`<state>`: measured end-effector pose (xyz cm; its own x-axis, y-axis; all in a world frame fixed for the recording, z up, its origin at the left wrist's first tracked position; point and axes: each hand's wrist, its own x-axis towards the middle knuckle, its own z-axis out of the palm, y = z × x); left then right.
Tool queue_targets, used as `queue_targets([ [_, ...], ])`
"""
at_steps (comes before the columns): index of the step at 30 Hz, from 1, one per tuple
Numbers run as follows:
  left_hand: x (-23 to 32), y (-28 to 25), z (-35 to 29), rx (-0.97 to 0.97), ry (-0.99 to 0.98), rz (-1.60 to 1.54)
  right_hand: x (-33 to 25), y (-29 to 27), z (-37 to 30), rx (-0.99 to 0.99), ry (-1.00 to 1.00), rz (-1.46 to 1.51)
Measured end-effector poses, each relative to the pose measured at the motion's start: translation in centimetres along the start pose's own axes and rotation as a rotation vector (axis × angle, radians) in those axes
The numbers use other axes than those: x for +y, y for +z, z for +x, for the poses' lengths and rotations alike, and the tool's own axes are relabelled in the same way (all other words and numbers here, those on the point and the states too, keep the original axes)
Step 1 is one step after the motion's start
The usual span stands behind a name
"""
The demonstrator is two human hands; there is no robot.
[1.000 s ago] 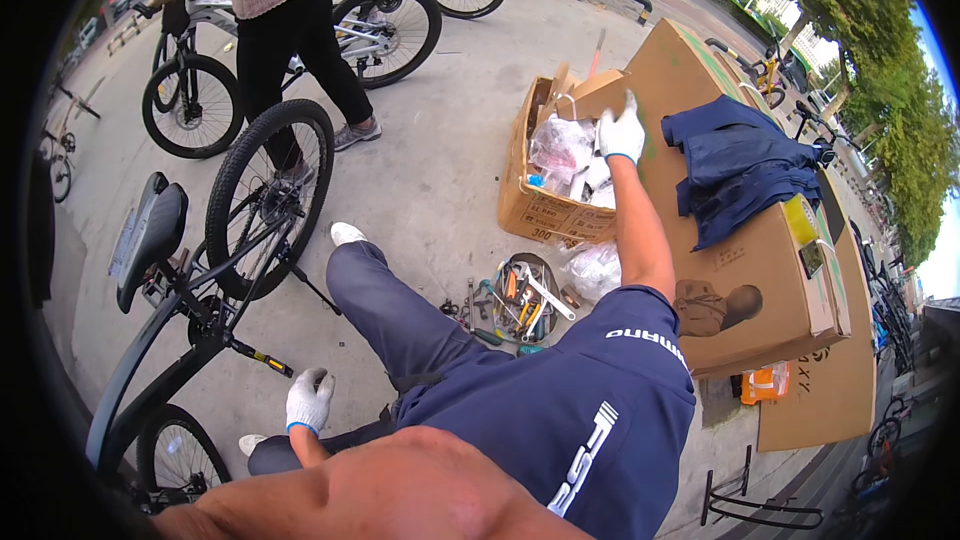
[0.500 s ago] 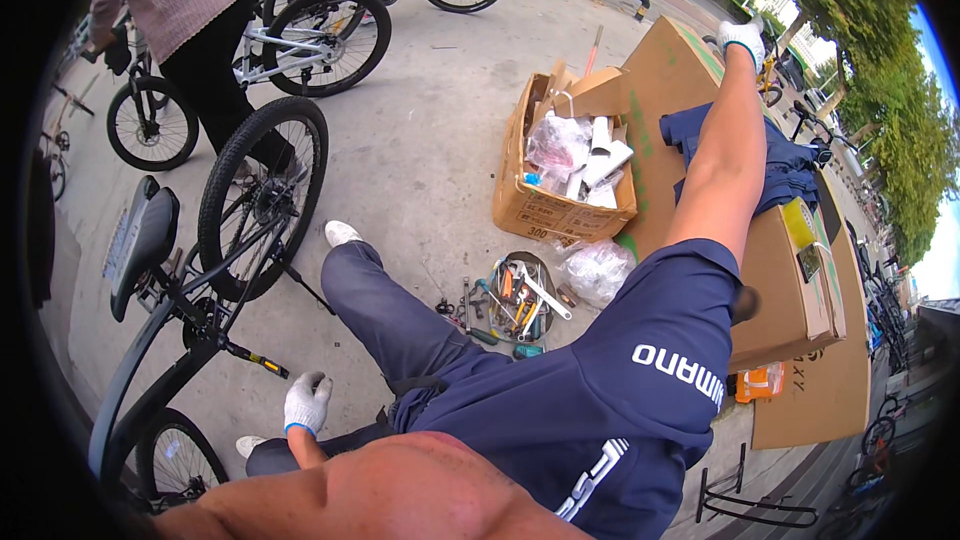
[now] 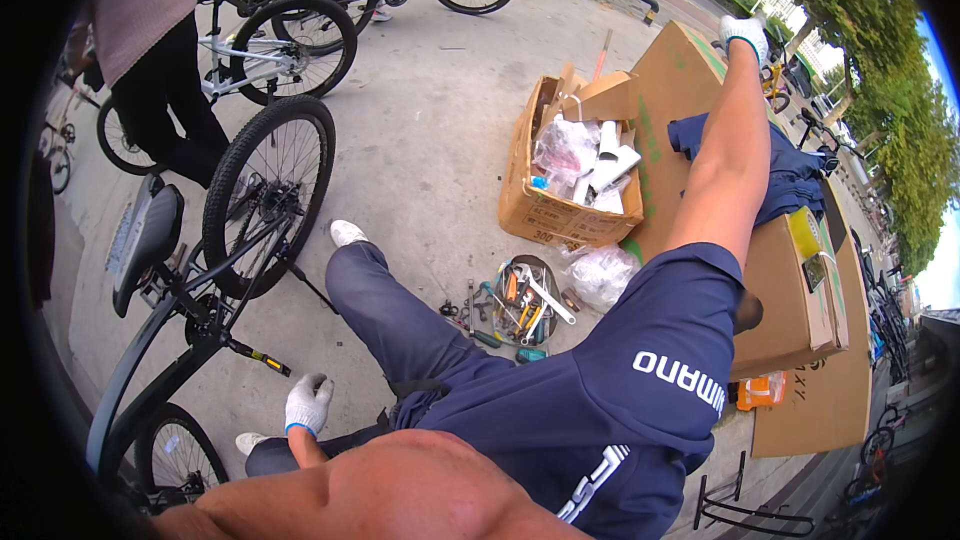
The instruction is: The person installs a bicycle pedal onto the crank arm using a wrench, then tightens the handlebar stem bolts. The person uses a wrench to secure the pedal and adjusts the handlebar stem with a tool.
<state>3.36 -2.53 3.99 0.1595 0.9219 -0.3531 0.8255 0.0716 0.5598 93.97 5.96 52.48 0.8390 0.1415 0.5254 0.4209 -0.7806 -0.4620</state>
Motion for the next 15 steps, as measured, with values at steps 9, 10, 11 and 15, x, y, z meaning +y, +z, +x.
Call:
queue_targets([
  [9, 0.1, -0.1, -0.3, -0.001, -0.019, -0.006, 1.2, 2.3, 1.6, 0.014, 0.032, -0.047],
  [10, 0.2, -0.1, -0.3, -0.004, -0.018, 0.001, 0.9, 2.2, 2.1, -0.033, 0.021, -0.074],
  [11, 0.2, -0.1, -0.4, -0.005, -0.020, 0.007, 0.7, 2.1, 2.5, -0.111, 0.018, -0.078],
  [15, 0.5, -0.2, -0.3, -0.010, -0.067, 0.020, -3.1, 0.5, 2.2, 0.197, -0.251, -0.013],
])
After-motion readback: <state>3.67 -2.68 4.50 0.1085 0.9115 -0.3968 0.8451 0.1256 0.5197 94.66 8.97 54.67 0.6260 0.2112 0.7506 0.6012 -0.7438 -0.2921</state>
